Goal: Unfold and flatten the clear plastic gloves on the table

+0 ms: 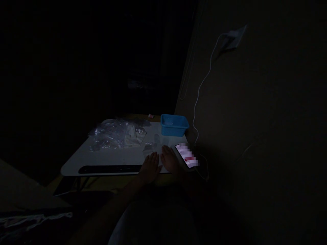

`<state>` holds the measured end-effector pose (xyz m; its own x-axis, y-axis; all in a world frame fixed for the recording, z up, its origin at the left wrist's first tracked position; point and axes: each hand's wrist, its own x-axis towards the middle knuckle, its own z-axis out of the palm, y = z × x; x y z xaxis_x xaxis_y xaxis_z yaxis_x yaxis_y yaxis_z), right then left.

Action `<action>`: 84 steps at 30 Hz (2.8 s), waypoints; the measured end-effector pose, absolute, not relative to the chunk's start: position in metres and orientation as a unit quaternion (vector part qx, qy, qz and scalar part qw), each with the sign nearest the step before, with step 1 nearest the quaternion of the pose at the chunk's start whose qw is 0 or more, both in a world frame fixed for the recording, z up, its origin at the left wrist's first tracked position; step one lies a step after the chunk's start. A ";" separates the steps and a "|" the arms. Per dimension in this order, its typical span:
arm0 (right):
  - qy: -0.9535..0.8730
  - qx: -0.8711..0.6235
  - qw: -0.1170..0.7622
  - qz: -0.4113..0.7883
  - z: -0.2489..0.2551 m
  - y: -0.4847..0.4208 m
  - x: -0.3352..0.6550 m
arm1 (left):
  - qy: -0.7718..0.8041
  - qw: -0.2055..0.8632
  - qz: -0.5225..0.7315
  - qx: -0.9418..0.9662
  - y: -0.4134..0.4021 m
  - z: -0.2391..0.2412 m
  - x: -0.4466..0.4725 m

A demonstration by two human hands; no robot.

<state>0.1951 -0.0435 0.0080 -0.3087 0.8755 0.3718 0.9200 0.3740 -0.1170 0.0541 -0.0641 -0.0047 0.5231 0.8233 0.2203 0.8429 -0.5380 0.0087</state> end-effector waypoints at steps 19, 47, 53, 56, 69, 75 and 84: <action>-0.785 -0.591 0.166 -0.083 0.003 -0.050 0.209 | -0.569 0.048 -0.116 -0.813 -0.047 0.019 0.019; -0.783 -0.591 0.157 -0.119 0.001 -0.049 0.209 | -0.521 0.082 -0.093 -0.845 -0.028 0.022 0.008; -0.783 -0.594 0.149 -0.112 0.002 -0.050 0.208 | -0.467 0.059 -0.109 -0.876 -0.031 0.003 0.027; -0.783 -0.596 0.148 -0.101 0.003 -0.050 0.208 | -0.493 0.066 -0.086 -0.863 -0.024 0.005 0.018; -0.780 -0.593 0.161 -0.115 0.002 -0.050 0.209 | -0.440 0.059 -0.105 -0.890 -0.016 0.019 0.025; -0.779 -0.596 0.158 -0.114 0.000 -0.048 0.208 | -0.467 0.034 -0.081 -0.880 0.006 0.014 0.043; -0.779 -0.599 0.154 -0.098 0.004 -0.049 0.208 | -0.505 0.082 -0.091 -0.854 0.041 0.022 0.036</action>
<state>0.2081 -0.0493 0.0040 -0.2341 0.9038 0.3583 0.9645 0.2623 -0.0316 0.0358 0.0406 0.0221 0.4725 0.8487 0.2379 0.8783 -0.4757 -0.0475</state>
